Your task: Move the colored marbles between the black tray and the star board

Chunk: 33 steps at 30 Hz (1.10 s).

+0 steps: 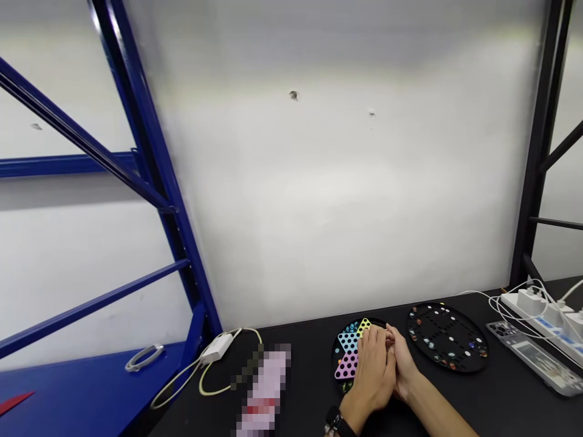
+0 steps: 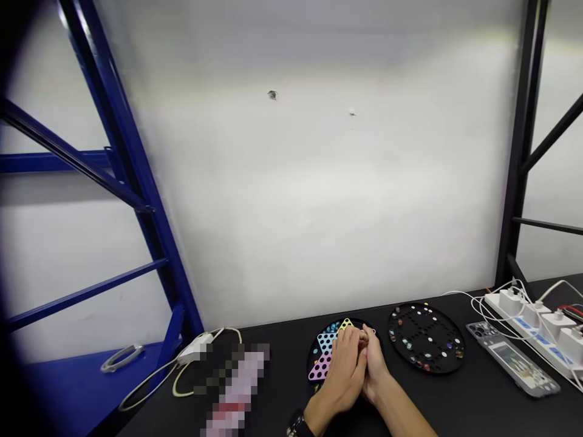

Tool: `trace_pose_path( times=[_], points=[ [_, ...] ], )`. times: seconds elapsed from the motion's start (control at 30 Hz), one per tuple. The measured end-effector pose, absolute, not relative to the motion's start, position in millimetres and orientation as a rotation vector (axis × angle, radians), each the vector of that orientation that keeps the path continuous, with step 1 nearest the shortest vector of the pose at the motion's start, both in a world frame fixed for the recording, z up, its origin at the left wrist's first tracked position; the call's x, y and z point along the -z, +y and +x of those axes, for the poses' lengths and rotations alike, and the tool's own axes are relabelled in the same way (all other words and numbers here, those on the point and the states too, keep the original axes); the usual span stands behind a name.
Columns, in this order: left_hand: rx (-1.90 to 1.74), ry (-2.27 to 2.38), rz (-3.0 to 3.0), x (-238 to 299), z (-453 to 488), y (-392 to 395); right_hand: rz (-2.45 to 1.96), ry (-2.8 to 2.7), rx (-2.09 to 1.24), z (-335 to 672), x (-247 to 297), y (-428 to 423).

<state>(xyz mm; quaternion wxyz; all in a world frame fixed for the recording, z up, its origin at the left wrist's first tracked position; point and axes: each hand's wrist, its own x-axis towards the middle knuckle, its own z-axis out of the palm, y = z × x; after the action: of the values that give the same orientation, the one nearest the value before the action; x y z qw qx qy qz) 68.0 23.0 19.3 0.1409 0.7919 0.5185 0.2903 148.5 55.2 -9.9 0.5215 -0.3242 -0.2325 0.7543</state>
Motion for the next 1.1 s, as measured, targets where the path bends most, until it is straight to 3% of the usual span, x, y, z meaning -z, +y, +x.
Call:
trace_pose_path(
  times=[0.23,0.33,0.47,1.1],
  points=[
    [-0.982,1.543,2.236,-38.2,18.2,36.2,-0.789,-0.359,-1.967,163.7,6.4,57.1],
    [-0.573,1.819,2.210,-31.5,-22.4,45.5,-0.791,-0.328,-1.940,169.0,5.3,57.7],
    [-0.406,1.880,2.179,-17.9,-52.9,46.9,-0.778,-0.341,-1.939,172.0,4.0,56.2],
    [-0.334,1.956,2.276,-17.4,-42.0,43.3,-0.774,-0.525,-2.002,172.9,4.5,53.5]
  ],
)
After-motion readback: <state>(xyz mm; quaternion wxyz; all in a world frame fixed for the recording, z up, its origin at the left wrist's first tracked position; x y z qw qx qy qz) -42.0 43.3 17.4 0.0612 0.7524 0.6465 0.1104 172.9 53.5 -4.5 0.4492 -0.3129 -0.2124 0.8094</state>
